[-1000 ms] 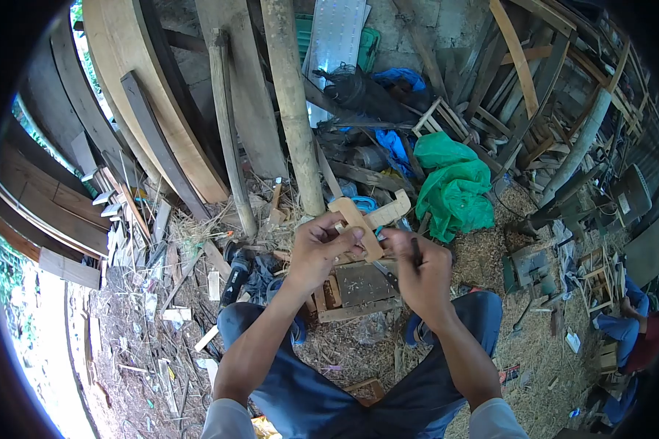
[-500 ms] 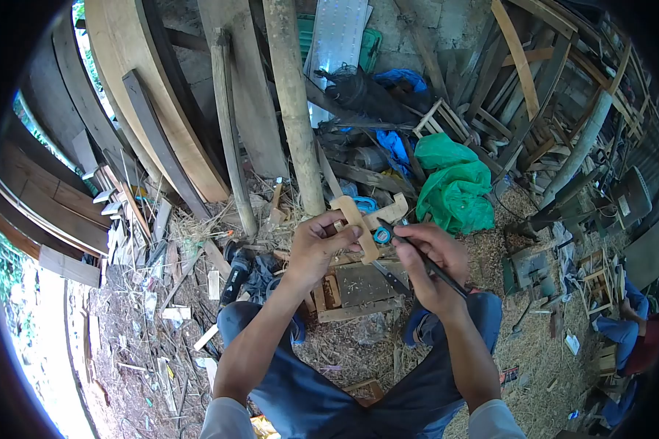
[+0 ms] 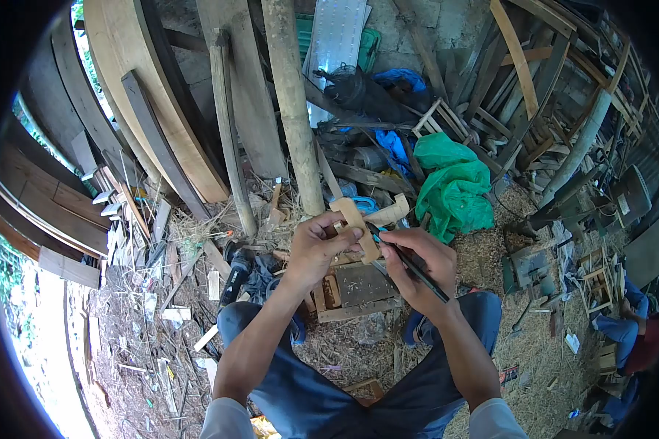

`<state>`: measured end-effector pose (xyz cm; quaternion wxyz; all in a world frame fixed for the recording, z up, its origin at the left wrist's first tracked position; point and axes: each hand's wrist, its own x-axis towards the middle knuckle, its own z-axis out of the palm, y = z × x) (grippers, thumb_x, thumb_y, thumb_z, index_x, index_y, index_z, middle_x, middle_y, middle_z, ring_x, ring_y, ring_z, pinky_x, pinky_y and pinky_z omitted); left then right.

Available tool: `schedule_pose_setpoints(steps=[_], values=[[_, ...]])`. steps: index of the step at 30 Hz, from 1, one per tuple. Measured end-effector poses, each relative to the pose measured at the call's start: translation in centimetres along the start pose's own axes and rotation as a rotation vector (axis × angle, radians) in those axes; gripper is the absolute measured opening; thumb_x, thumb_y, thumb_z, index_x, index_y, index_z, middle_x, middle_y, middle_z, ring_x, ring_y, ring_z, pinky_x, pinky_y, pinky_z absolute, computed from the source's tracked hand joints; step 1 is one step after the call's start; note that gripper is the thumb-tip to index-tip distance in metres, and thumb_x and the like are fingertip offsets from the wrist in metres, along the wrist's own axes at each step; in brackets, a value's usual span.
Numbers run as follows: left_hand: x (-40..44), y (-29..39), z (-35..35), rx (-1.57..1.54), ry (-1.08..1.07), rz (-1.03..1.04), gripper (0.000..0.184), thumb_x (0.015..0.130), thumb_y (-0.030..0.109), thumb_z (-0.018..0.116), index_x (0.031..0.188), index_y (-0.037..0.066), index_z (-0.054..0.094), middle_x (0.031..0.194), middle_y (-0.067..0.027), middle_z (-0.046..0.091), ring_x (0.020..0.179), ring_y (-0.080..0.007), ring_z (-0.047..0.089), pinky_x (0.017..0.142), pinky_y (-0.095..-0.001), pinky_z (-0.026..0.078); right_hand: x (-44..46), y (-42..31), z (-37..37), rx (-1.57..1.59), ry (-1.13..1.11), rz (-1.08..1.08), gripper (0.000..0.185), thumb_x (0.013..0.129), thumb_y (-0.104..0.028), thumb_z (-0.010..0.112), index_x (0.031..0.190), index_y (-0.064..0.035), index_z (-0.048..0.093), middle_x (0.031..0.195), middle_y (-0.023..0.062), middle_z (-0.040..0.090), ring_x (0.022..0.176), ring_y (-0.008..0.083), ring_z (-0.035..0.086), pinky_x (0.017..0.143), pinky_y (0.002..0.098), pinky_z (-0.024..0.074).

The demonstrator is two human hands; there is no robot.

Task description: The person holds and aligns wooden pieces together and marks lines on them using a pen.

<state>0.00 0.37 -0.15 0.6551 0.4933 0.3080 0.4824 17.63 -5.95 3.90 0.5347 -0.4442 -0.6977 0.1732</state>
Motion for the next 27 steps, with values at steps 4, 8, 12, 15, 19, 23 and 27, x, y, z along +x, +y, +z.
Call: schedule_pose_setpoints(steps=[4, 8, 12, 15, 19, 23, 27], values=[[-0.1, 0.2, 0.0, 0.063, 0.004, -0.011, 0.023, 0.083, 0.005, 0.065, 0.103, -0.005, 0.062, 0.089, -0.0084, 0.067, 0.074, -0.0112, 0.064, 0.071, -0.0244, 0.053, 0.0, 0.0, 0.1, -0.024, -0.003, -0.036, 0.016, 0.078, 0.002, 0.065, 0.094, -0.0006, 0.065, 0.083, 0.0094, 0.065, 0.064, 0.0106, 0.06, 0.055, 0.0227, 0.0454], [0.0, -0.1, -0.1, -0.009, 0.027, -0.004, 0.023, 0.082, 0.004, 0.065, 0.103, -0.005, 0.062, 0.091, -0.009, 0.067, 0.077, -0.0126, 0.064, 0.071, -0.0252, 0.053, -0.2, 0.3, -0.6, -0.133, -0.106, -0.048, 0.013, 0.076, 0.003, 0.064, 0.088, 0.0006, 0.064, 0.076, 0.0071, 0.063, 0.059, 0.0083, 0.057, 0.051, 0.0222, 0.0425], [0.0, 0.1, 0.1, -0.025, 0.059, 0.021, 0.025, 0.082, 0.004, 0.065, 0.105, -0.006, 0.062, 0.092, -0.0093, 0.067, 0.077, -0.0129, 0.064, 0.071, -0.025, 0.052, -0.5, 0.6, -0.5, -0.04, 0.028, 0.035, 0.015, 0.069, 0.0, 0.067, 0.083, -0.0006, 0.061, 0.069, 0.0081, 0.058, 0.053, 0.0123, 0.053, 0.047, 0.0257, 0.0408], [0.1, 0.1, -0.1, 0.01, 0.054, 0.016, 0.026, 0.082, 0.004, 0.065, 0.106, -0.006, 0.061, 0.093, -0.0095, 0.067, 0.077, -0.0129, 0.064, 0.071, -0.0248, 0.052, -0.3, -0.1, -0.9, -0.018, 0.053, 0.037, 0.015, 0.07, 0.001, 0.067, 0.084, 0.0, 0.062, 0.068, 0.0078, 0.057, 0.051, 0.0117, 0.051, 0.047, 0.0247, 0.0392], [0.0, 0.0, 0.1, 0.011, 0.025, 0.002, 0.025, 0.082, 0.007, 0.067, 0.104, -0.005, 0.062, 0.089, -0.0074, 0.067, 0.073, -0.0099, 0.062, 0.068, -0.0231, 0.051, 0.0, -0.4, -0.1, -0.007, 0.064, -0.018, 0.015, 0.075, 0.002, 0.065, 0.09, 0.0006, 0.063, 0.075, 0.0093, 0.061, 0.054, 0.0118, 0.053, 0.049, 0.0242, 0.0414], [-0.2, 0.2, 0.3, 0.058, 0.022, -0.002, 0.026, 0.08, 0.008, 0.068, 0.103, -0.003, 0.063, 0.089, -0.0062, 0.067, 0.072, -0.0092, 0.062, 0.068, -0.023, 0.051, -0.1, 0.2, 0.3, -0.018, 0.06, -0.068, 0.015, 0.08, 0.0, 0.065, 0.094, -0.0007, 0.064, 0.079, 0.0079, 0.065, 0.056, 0.0098, 0.057, 0.05, 0.0226, 0.0434], [-0.2, 0.1, 0.0, 0.07, 0.019, 0.005, 0.025, 0.08, 0.007, 0.067, 0.103, -0.003, 0.063, 0.088, -0.0062, 0.067, 0.072, -0.0093, 0.062, 0.067, -0.023, 0.05, 0.0, 0.0, 0.4, -0.012, 0.074, -0.067, 0.015, 0.077, 0.001, 0.066, 0.092, -0.0008, 0.064, 0.077, 0.0075, 0.064, 0.056, 0.0104, 0.056, 0.05, 0.0226, 0.0429]])
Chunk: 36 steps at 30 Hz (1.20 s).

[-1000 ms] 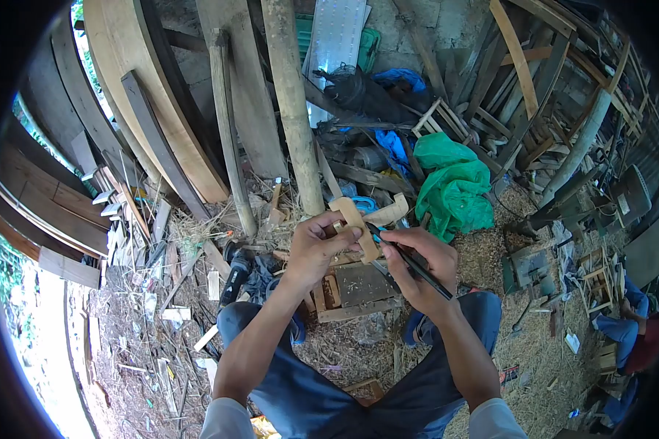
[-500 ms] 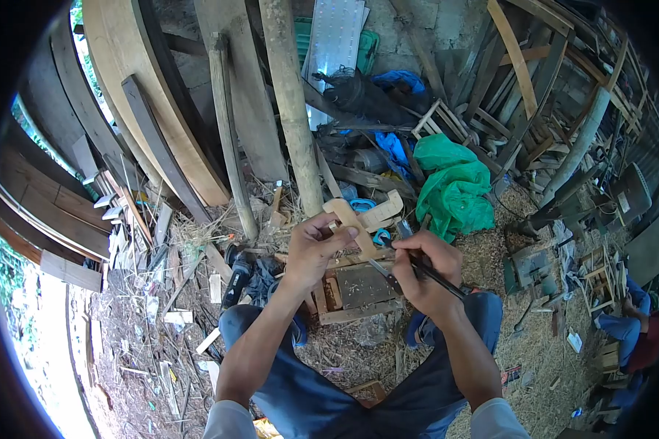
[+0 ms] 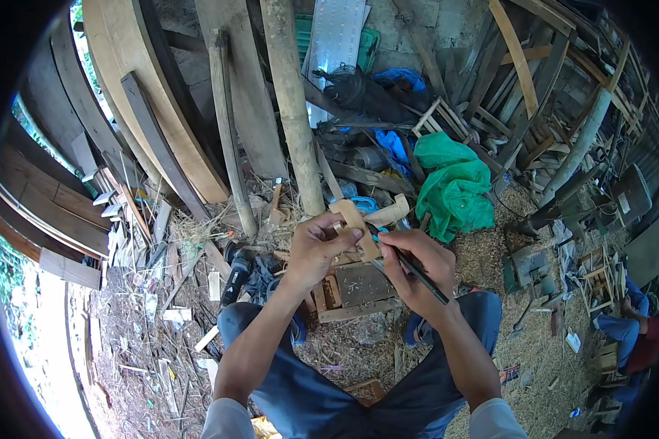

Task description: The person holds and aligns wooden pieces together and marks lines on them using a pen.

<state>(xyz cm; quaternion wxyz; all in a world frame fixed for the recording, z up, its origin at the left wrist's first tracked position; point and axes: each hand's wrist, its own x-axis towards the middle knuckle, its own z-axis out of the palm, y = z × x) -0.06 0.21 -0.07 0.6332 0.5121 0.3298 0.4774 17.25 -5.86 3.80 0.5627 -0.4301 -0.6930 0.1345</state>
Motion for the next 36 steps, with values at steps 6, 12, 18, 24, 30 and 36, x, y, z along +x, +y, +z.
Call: schedule_pose_setpoints(steps=[6, 12, 18, 24, 30, 36], values=[[0.1, 0.4, 0.0, -0.041, 0.021, 0.021, 0.027, 0.081, 0.01, 0.07, 0.104, -0.003, 0.063, 0.081, -0.0042, 0.066, 0.065, -0.0048, 0.058, 0.063, -0.0203, 0.047, -0.2, 0.3, -0.7, -0.086, -0.118, 0.023, 0.021, 0.07, 0.003, 0.067, 0.09, 0.0002, 0.063, 0.073, 0.008, 0.061, 0.054, 0.0114, 0.056, 0.049, 0.0237, 0.0423], [0.0, 0.3, -0.2, 0.012, 0.055, -0.009, 0.027, 0.081, 0.004, 0.066, 0.106, -0.003, 0.063, 0.088, -0.0054, 0.068, 0.069, -0.0077, 0.059, 0.064, -0.0214, 0.048, -0.2, -0.2, -0.5, -0.012, -0.005, -0.03, 0.019, 0.072, 0.003, 0.066, 0.091, 0.0003, 0.063, 0.075, 0.0094, 0.062, 0.054, 0.0112, 0.054, 0.048, 0.0236, 0.0413], [-0.1, 0.2, 0.2, -0.004, 0.014, 0.022, 0.025, 0.082, 0.006, 0.067, 0.104, -0.003, 0.063, 0.083, -0.004, 0.067, 0.068, -0.005, 0.059, 0.062, -0.0203, 0.046, 0.1, -0.2, 0.1, -0.004, -0.006, -0.073, 0.017, 0.077, 0.003, 0.065, 0.094, 0.0002, 0.063, 0.081, 0.0122, 0.064, 0.056, 0.0142, 0.058, 0.049, 0.0252, 0.0439], [-0.1, -0.3, 0.3, 0.0, 0.009, 0.014, 0.026, 0.082, 0.008, 0.069, 0.104, -0.003, 0.063, 0.083, -0.0047, 0.067, 0.067, -0.0063, 0.06, 0.062, -0.0207, 0.047, 0.2, -0.3, -0.3, -0.056, -0.075, -0.028, 0.015, 0.077, 0.003, 0.065, 0.091, -0.0002, 0.064, 0.082, 0.0108, 0.064, 0.06, 0.0137, 0.06, 0.052, 0.0244, 0.0454], [0.0, -0.2, 0.1, -0.088, 0.012, -0.014, 0.027, 0.083, 0.009, 0.068, 0.107, -0.003, 0.062, 0.082, -0.0049, 0.066, 0.066, -0.0077, 0.06, 0.063, -0.0217, 0.049, 0.0, 0.4, 0.2, -0.026, 0.013, -0.154, 0.017, 0.074, 0.004, 0.066, 0.09, -0.001, 0.064, 0.078, 0.0102, 0.063, 0.057, 0.0156, 0.059, 0.049, 0.0246, 0.0432], [-0.1, 0.4, 0.0, -0.118, 0.039, 0.012, 0.026, 0.083, 0.009, 0.068, 0.106, -0.001, 0.063, 0.084, -0.0041, 0.066, 0.07, -0.0064, 0.058, 0.066, -0.0216, 0.047, -0.4, 2.1, -0.3, -0.269, -0.147, -0.027, 0.008, 0.08, -0.003, 0.06, 0.087, -0.0025, 0.059, 0.071, 0.0091, 0.058, 0.06, 0.0269, 0.054, 0.056, 0.0338, 0.0438]])
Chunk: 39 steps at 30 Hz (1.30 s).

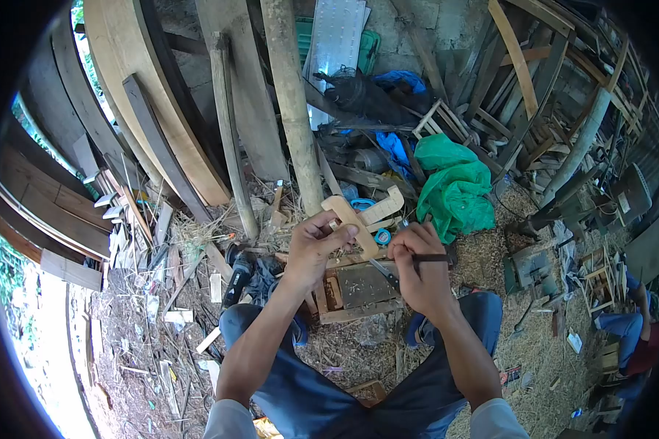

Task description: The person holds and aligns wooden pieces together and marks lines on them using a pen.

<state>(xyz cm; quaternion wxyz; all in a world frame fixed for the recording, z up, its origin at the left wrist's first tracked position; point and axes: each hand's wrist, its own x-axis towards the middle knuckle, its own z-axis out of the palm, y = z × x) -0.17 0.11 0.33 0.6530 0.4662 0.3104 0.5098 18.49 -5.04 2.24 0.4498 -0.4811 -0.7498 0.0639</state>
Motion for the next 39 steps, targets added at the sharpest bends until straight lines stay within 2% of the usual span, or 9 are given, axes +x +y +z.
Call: schedule_pose_setpoints(steps=[3, 5, 12, 18, 20, 27, 36, 38, 39], values=[[0.1, -0.4, -0.2, -0.006, -0.006, -0.017, 0.026, 0.083, 0.01, 0.068, 0.106, -0.001, 0.063, 0.081, -0.0023, 0.065, 0.068, -0.0058, 0.055, 0.065, -0.0213, 0.046, 0.0, 0.6, 0.9, 0.121, 0.069, -0.006, 0.011, 0.085, -0.011, 0.059, 0.092, -0.002, 0.057, 0.068, 0.0073, 0.056, 0.06, 0.0222, 0.052, 0.058, 0.0321, 0.0412], [0.2, -0.8, -0.1, 0.001, 0.019, -0.032, 0.029, 0.083, 0.012, 0.068, 0.108, -0.001, 0.062, 0.08, -0.0015, 0.063, 0.067, -0.0061, 0.053, 0.065, -0.0214, 0.044, -0.1, -1.2, 0.6, 0.383, -0.051, 0.485, 0.017, 0.087, -0.015, 0.06, 0.096, -0.0009, 0.056, 0.071, 0.006, 0.057, 0.055, 0.0149, 0.047, 0.054, 0.0285, 0.0391], [-0.1, -0.9, 0.3, -0.029, -0.051, -0.035, 0.032, 0.085, 0.012, 0.066, 0.112, -0.002, 0.059, 0.085, -0.0043, 0.063, 0.072, -0.0079, 0.054, 0.069, -0.0226, 0.044, 0.0, -2.1, 1.1, 0.267, -0.002, 0.438, 0.018, 0.086, -0.014, 0.063, 0.098, -0.0013, 0.058, 0.065, 0.0037, 0.056, 0.047, 0.0078, 0.039, 0.045, 0.0247, 0.0333], [-0.4, -0.2, 1.0, -0.206, -0.176, -0.012, 0.032, 0.091, 0.008, 0.054, 0.121, -0.006, 0.053, 0.099, -0.0122, 0.063, 0.091, -0.015, 0.06, 0.083, -0.0272, 0.046, 0.1, -1.6, 0.7, 0.281, 0.077, 0.443, 0.018, 0.083, -0.013, 0.067, 0.096, -0.0022, 0.063, 0.058, 0.0011, 0.051, 0.049, 0.0053, 0.037, 0.045, 0.0241, 0.0322], [-0.5, -0.2, 1.2, -0.167, -0.168, 0.015, 0.034, 0.092, 0.008, 0.051, 0.123, -0.006, 0.051, 0.104, -0.014, 0.063, 0.096, -0.0164, 0.06, 0.087, -0.0291, 0.046, 0.0, -2.0, 0.7, 0.272, 0.07, 0.423, 0.019, 0.084, -0.014, 0.068, 0.098, -0.0014, 0.064, 0.053, -0.0054, 0.041, 0.048, 0.003, 0.031, 0.045, 0.0227, 0.025], [-0.2, -0.7, 0.4, -0.036, -0.164, 0.03, 0.035, 0.093, 0.011, 0.052, 0.125, -0.004, 0.05, 0.106, -0.01, 0.063, 0.095, -0.0135, 0.058, 0.085, -0.029, 0.045, 0.0, -2.3, 0.5, 0.221, 0.114, 0.349, 0.019, 0.083, -0.013, 0.069, 0.097, -0.0016, 0.065, 0.051, -0.0036, 0.04, 0.048, 0.0038, 0.032, 0.044, 0.0234, 0.025], [-0.1, -1.2, 0.2, -0.012, -0.163, 0.002, 0.037, 0.093, 0.009, 0.052, 0.127, -0.004, 0.047, 0.106, -0.0085, 0.063, 0.095, -0.0128, 0.057, 0.084, -0.0283, 0.043, -0.2, -2.0, 0.5, 0.24, 0.179, 0.199, 0.018, 0.083, -0.01, 0.069, 0.098, -0.0013, 0.066, 0.062, -0.0002, 0.057, 0.049, 0.0034, 0.032, 0.045, 0.0211, 0.0267], [-0.1, -1.2, 0.1, 0.043, -0.176, 0.019, 0.036, 0.093, 0.009, 0.052, 0.127, -0.004, 0.047, 0.107, -0.0084, 0.063, 0.095, -0.0126, 0.056, 0.083, -0.0281, 0.042, 0.1, -2.7, -0.1, 0.218, 0.119, 0.292, 0.018, 0.082, -0.007, 0.068, 0.098, -0.0005, 0.064, 0.074, 0.0067, 0.064, 0.05, 0.0058, 0.046, 0.044, 0.0221, 0.0345], [-0.2, -1.1, 0.2, 0.043, -0.176, 0.02, 0.036, 0.093, 0.009, 0.052, 0.127, -0.004, 0.047, 0.107, -0.0084, 0.063, 0.095, -0.0126, 0.056, 0.083, -0.0281, 0.042, 0.1, -2.7, -0.1, 0.217, 0.118, 0.292, 0.018, 0.082, -0.007, 0.068, 0.098, -0.0005, 0.064, 0.074, 0.0067, 0.064, 0.05, 0.0058, 0.046, 0.044, 0.0221, 0.0345]])
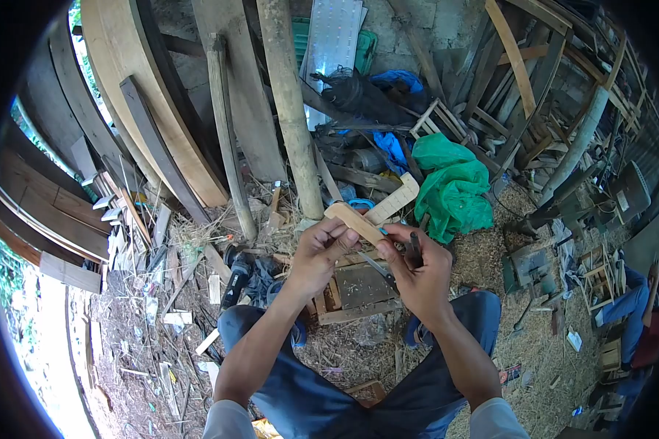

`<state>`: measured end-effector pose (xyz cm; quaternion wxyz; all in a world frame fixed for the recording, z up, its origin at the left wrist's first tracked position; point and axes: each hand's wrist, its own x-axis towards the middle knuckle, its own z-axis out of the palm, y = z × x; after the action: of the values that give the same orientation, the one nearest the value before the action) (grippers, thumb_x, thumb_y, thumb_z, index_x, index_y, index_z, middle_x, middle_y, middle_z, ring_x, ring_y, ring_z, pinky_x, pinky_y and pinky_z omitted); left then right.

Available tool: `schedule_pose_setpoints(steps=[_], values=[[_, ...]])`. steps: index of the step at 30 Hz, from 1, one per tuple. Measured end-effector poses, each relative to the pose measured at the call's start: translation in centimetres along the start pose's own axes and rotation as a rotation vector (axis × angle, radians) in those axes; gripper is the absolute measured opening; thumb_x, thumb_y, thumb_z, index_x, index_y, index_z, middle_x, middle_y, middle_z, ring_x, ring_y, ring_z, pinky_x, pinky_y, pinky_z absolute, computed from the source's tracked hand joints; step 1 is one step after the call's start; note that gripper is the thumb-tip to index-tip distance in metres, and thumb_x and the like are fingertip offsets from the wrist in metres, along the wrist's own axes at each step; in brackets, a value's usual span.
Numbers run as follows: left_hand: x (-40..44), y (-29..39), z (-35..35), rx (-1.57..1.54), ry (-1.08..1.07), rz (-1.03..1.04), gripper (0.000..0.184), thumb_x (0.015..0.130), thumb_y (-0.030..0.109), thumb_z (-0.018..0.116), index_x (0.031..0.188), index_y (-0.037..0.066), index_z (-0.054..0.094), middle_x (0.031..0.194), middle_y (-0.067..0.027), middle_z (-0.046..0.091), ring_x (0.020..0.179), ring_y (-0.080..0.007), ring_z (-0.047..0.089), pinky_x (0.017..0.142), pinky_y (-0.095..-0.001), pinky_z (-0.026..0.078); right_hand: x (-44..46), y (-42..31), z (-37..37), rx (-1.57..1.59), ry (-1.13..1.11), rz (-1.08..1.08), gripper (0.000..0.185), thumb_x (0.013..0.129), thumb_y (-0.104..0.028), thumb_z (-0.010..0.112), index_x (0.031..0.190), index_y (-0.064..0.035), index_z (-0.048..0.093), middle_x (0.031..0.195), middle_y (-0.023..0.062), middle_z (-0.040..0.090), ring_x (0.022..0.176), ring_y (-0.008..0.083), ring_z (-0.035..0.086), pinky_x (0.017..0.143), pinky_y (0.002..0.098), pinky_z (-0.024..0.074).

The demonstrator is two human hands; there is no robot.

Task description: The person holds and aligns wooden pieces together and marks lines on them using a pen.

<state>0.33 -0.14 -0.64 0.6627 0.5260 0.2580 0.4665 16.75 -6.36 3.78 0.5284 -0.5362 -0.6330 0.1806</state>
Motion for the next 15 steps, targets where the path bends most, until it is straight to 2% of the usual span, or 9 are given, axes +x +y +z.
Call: schedule_pose_setpoints(steps=[5, 12, 15], values=[[-0.07, 0.4, 0.37, -0.06, 0.001, 0.009, 0.036, 0.093, 0.01, 0.053, 0.126, -0.003, 0.048, 0.108, -0.0088, 0.063, 0.097, -0.0131, 0.056, 0.084, -0.0283, 0.042, -0.07, 0.21, 0.19, 0.008, 0.017, -0.026, 0.023, 0.082, -0.008, 0.068, 0.104, -0.003, 0.065, 0.073, 0.0049, 0.063, 0.049, 0.0062, 0.043, 0.043, 0.0235, 0.0323], [-0.36, 0.96, 0.19, -0.118, -0.04, 0.031, 0.038, 0.091, 0.011, 0.056, 0.125, -0.003, 0.049, 0.109, -0.0098, 0.062, 0.099, -0.0137, 0.056, 0.087, -0.029, 0.042, -0.15, 0.13, 0.21, 0.003, 0.014, -0.048, 0.024, 0.082, -0.008, 0.068, 0.105, -0.0029, 0.065, 0.073, 0.0041, 0.062, 0.05, 0.0067, 0.043, 0.043, 0.0237, 0.0314], [-0.31, 0.7, 0.29, -0.061, 0.007, 0.02, 0.038, 0.09, 0.01, 0.058, 0.124, -0.003, 0.05, 0.108, -0.0095, 0.063, 0.098, -0.0137, 0.057, 0.087, -0.0294, 0.043, -0.12, -0.01, 0.14, 0.003, 0.004, -0.055, 0.024, 0.082, -0.007, 0.068, 0.105, -0.0027, 0.065, 0.074, 0.0044, 0.062, 0.05, 0.007, 0.044, 0.043, 0.0236, 0.0312]])
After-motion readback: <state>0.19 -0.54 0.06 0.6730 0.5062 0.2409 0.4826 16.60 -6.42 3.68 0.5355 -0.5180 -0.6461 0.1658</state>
